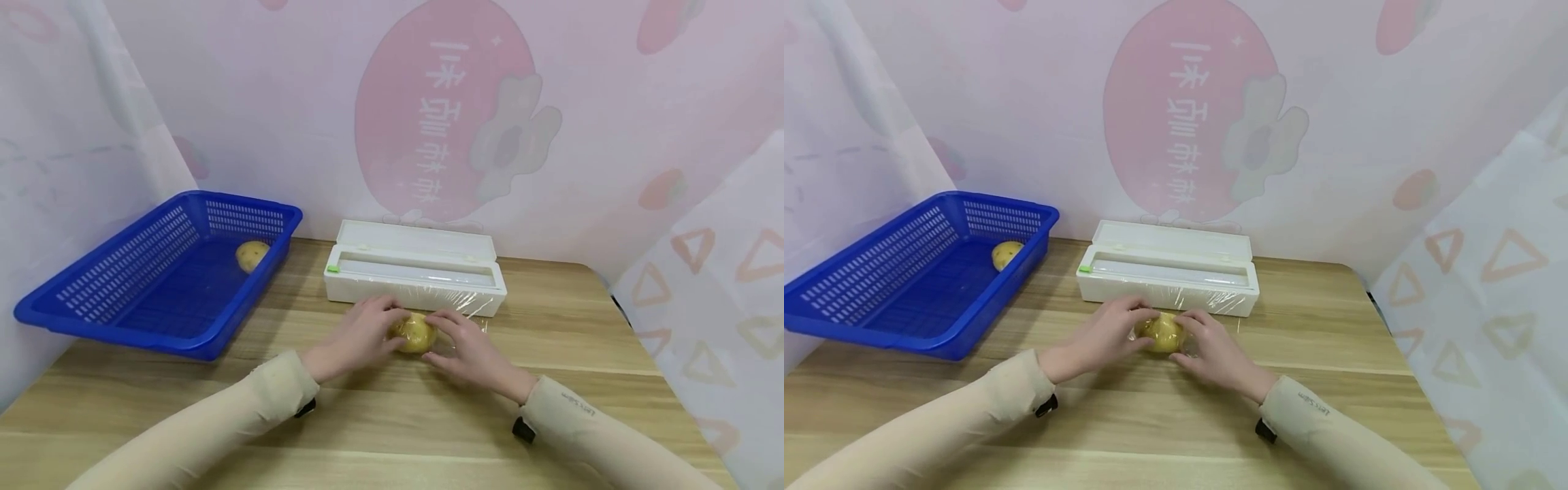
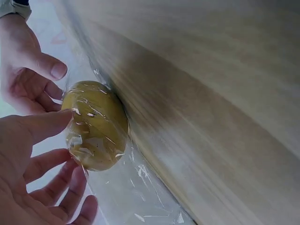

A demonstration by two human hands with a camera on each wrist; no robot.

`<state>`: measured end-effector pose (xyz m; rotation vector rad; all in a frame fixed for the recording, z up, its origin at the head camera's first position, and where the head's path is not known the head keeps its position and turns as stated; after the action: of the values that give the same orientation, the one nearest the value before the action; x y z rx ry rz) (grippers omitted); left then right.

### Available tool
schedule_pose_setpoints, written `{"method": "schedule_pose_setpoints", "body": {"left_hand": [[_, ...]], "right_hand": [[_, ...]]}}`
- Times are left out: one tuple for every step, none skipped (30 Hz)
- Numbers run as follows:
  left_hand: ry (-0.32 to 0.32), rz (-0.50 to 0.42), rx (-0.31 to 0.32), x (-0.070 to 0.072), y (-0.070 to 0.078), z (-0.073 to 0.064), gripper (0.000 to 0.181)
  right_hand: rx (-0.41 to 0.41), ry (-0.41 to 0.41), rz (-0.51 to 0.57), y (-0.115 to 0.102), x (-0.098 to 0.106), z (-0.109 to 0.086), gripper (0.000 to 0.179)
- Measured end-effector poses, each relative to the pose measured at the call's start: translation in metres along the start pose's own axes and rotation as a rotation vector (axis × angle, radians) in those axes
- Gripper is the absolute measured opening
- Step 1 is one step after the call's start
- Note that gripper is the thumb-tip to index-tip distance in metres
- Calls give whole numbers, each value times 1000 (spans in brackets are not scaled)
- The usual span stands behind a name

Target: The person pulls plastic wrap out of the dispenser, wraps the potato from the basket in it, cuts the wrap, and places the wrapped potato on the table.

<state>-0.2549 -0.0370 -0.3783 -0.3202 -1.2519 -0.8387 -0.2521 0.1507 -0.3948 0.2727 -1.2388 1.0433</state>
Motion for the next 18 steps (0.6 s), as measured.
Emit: {"method": "schedule_pose_setpoints", "body": {"left_hand": [[2, -2, 13, -1, -1, 1, 39], [2, -6, 24, -2, -3, 3, 42], [-1, -13, 33, -3, -4, 4, 44], [-7, -21, 40, -4, -5, 4, 47], [-14, -29, 45, -4, -6, 5, 49], [-21, -35, 49, -5, -6, 6, 52], [-29, -38, 55, -5, -7, 7, 55], [-37, -40, 61, -5, -7, 7, 58], [-43, -41, 67, -5, -8, 8, 60], [-47, -41, 74, -5, -9, 9, 61], [-48, -45, 77, -5, -9, 10, 61], [-48, -47, 82, -5, -10, 10, 61], [-48, -51, 87, -5, -11, 11, 60], [-49, -57, 91, -5, -11, 12, 59], [-48, -62, 93, -5, -12, 13, 58], [-50, -66, 94, -4, -13, 13, 57], [-51, -70, 96, -4, -13, 14, 56], [-53, -72, 100, -4, -14, 14, 56]], "right_hand": [[-12, -10, -4, 1, -1, 1, 59], [-22, -18, -4, 2, -1, 1, 61], [-32, -26, -2, 4, -2, 2, 63], [-43, -34, 2, 5, -2, 2, 64], [-54, -43, 9, 6, -3, 3, 65], [-69, -52, 13, 7, -3, 4, 67], [-86, -64, 19, 7, -3, 5, 68], [-106, -78, 24, 8, -3, 6, 69], [-129, -94, 29, 8, -3, 7, 71], [-153, -111, 35, 8, -3, 7, 72], [-175, -126, 41, 7, -2, 8, 73], [-193, -135, 44, 6, -1, 9, 75], [-209, -137, 50, 4, 0, 9, 76], [-222, -131, 58, 1, 2, 10, 77], [-229, -116, 65, -1, 4, 10, 77], [-230, -94, 68, -4, 6, 10, 77], [-226, -67, 70, -8, 9, 11, 76], [-222, -39, 68, -11, 11, 11, 74]]}}
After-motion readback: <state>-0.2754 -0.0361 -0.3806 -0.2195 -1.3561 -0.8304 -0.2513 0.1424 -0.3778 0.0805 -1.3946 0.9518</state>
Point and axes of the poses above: each hand's wrist, its own z-axis towards the middle knuckle, its own x-axis out of the back of the hand, y = z × x, the point moved 4 cm from there along z, towards the middle knuckle, and after that the axes turned 5 degrees about -y, right-handed, at the moved point
